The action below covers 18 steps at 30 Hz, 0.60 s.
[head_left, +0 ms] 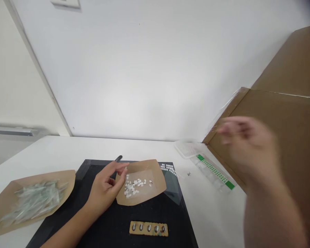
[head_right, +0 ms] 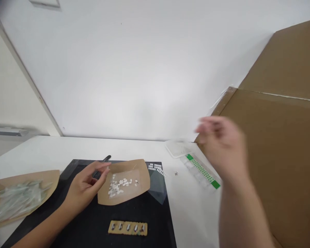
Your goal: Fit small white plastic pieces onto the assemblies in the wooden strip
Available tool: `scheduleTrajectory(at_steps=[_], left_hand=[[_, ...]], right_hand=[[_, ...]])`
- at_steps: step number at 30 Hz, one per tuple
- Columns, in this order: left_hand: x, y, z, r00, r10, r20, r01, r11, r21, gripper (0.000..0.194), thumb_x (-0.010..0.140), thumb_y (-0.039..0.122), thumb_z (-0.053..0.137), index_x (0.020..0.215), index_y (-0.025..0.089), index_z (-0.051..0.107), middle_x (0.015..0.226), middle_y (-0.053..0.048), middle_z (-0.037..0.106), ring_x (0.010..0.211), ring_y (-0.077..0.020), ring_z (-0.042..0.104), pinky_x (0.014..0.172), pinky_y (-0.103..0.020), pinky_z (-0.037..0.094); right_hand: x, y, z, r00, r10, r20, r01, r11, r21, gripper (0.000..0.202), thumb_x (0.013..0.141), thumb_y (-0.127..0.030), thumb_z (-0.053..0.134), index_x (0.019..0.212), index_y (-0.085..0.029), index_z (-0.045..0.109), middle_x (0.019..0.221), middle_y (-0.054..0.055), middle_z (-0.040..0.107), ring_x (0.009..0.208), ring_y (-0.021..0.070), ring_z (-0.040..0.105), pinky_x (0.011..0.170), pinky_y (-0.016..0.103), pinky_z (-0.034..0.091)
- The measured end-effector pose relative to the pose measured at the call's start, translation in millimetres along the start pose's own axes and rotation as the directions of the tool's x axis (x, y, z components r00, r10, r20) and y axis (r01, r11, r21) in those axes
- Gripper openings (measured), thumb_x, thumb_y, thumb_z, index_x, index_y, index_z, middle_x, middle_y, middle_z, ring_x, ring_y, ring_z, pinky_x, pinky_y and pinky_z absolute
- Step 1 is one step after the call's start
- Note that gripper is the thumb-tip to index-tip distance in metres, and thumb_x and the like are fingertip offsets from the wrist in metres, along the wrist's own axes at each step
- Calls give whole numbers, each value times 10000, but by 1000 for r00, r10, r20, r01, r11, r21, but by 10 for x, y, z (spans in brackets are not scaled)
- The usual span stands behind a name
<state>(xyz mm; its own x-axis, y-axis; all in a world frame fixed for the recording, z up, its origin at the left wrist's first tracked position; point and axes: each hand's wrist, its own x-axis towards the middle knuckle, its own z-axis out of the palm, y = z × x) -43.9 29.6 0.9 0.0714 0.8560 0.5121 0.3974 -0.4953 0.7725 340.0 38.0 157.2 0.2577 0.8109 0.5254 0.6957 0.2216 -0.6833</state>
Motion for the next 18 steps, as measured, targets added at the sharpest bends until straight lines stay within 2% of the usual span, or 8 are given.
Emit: scheduleTrajectory(at_steps=[2,4,6,8,11,13,15,18], left_hand=[[-6,0,-2,998,56,15,-56,998,26,256,1002,309,638,1211,202,739,868,-25,640,690,-121,617,420,-138,442],[-12,0,-4,993,116,23,-117,991,68,242,997,283,643,1204,197,735,863,-25,646,683,-118,620,415,-139,439],[-14,13,-5,985,172,24,-174,978,118,236,992,261,651,1206,196,728,858,-22,659,652,-108,608,413,-146,430],[-12,49,-3,972,235,28,-236,958,163,208,994,243,653,1181,196,729,869,-23,681,615,-98,591,413,-158,415],[-10,124,1,944,329,32,-329,923,201,156,1000,208,654,1133,191,736,896,-25,734,541,-80,543,444,-182,431],[-20,164,5,946,325,19,-322,926,199,133,999,203,666,1099,193,754,903,-23,766,498,-74,519,489,-203,475],[-40,187,10,967,253,29,-254,954,160,131,993,228,686,1075,210,786,889,-16,791,475,-75,533,512,-215,503],[-65,210,26,997,16,78,-14,999,-31,151,991,304,703,1058,242,824,701,16,751,469,-95,592,496,-207,508]], right_hand=[[15,120,369,963,111,244,-89,991,-102,238,1038,-364,655,1173,-177,714,1100,85,752,828,183,708,717,331,613],[10,263,778,885,199,422,-129,973,-189,135,982,-276,691,1020,-165,757,918,71,788,689,167,679,608,282,545],[-23,391,1105,825,236,514,-122,962,-245,57,912,-178,717,919,-162,771,858,65,803,719,182,697,629,276,517],[-64,476,1280,776,247,580,-94,955,-281,44,866,-158,745,883,-169,785,898,66,814,805,201,722,680,279,513],[-93,499,1290,726,244,643,-47,950,-308,86,842,-208,789,925,-197,813,995,69,822,853,223,733,700,293,513],[-88,439,1209,708,237,665,-21,949,-315,99,849,-261,802,931,-211,823,1012,73,824,858,239,737,696,305,518],[-88,311,1113,710,226,667,-2,948,-319,122,893,-312,764,873,-205,819,966,88,822,854,256,736,684,319,517],[-154,-2,998,753,169,636,33,956,-293,295,1004,-417,621,898,-202,793,904,97,798,791,249,714,664,336,506]])
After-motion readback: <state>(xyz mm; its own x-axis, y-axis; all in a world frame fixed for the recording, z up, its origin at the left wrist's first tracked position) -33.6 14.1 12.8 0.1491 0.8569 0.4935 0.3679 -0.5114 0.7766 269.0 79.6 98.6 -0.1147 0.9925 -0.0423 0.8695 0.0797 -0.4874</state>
